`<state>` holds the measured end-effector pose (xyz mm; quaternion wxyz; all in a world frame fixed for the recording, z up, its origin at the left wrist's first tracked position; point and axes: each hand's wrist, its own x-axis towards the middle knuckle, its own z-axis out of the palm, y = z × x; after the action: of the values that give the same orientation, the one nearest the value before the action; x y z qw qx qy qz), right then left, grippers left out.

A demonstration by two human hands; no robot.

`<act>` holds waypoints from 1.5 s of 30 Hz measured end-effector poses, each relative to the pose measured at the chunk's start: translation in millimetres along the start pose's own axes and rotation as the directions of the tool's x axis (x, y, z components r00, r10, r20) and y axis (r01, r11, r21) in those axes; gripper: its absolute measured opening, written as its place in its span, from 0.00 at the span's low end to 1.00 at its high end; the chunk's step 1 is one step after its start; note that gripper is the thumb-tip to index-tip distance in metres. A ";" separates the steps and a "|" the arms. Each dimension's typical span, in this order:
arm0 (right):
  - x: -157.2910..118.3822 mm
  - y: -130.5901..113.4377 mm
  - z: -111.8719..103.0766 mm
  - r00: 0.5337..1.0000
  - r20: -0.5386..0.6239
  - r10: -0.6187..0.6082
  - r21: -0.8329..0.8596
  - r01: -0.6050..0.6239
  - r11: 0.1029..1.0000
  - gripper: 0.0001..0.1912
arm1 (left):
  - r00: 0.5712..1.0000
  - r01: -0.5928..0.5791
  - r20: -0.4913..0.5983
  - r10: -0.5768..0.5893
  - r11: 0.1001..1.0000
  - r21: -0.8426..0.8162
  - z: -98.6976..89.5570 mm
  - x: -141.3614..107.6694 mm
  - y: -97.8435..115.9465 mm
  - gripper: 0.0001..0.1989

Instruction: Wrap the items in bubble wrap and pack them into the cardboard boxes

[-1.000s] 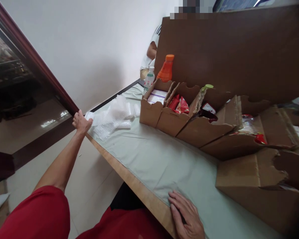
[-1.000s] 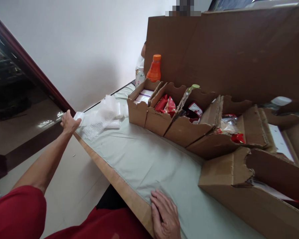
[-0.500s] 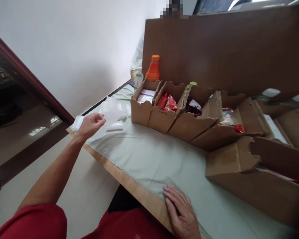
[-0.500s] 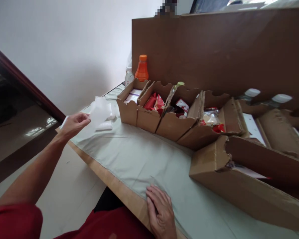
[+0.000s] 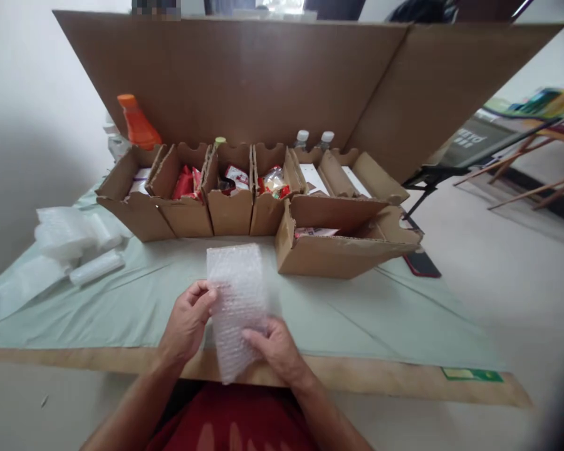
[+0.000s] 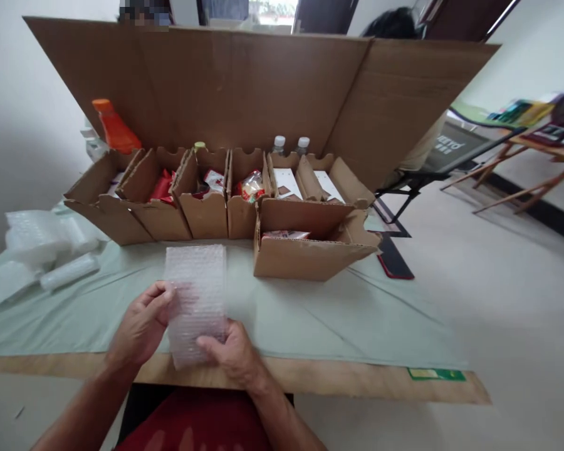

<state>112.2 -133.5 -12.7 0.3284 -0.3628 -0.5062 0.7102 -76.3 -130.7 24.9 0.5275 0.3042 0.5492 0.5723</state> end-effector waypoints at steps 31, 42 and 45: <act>-16.9 23.8 -112.0 0.929 0.054 -0.367 -0.997 0.031 -0.068 0.25 | 0.844 -0.522 0.514 0.151 0.013 0.853 -38.1 28.9 -70.9 0.31; -20.6 18.3 -83.1 0.924 0.176 -0.339 -0.983 0.182 -0.014 0.21 | 0.797 -0.569 0.589 0.135 -0.163 0.806 -32.6 0.6 -60.0 0.25; -50.4 11.1 -117.0 0.878 0.044 -0.477 -0.999 0.054 0.007 0.18 | 0.791 -0.564 0.587 0.174 -0.165 0.809 -40.0 -19.0 -53.3 0.24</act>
<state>236.6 -122.2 -40.3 0.1963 -0.4876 -0.8502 0.0289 -94.1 -169.3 -29.8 0.0269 0.8037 0.5882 0.0860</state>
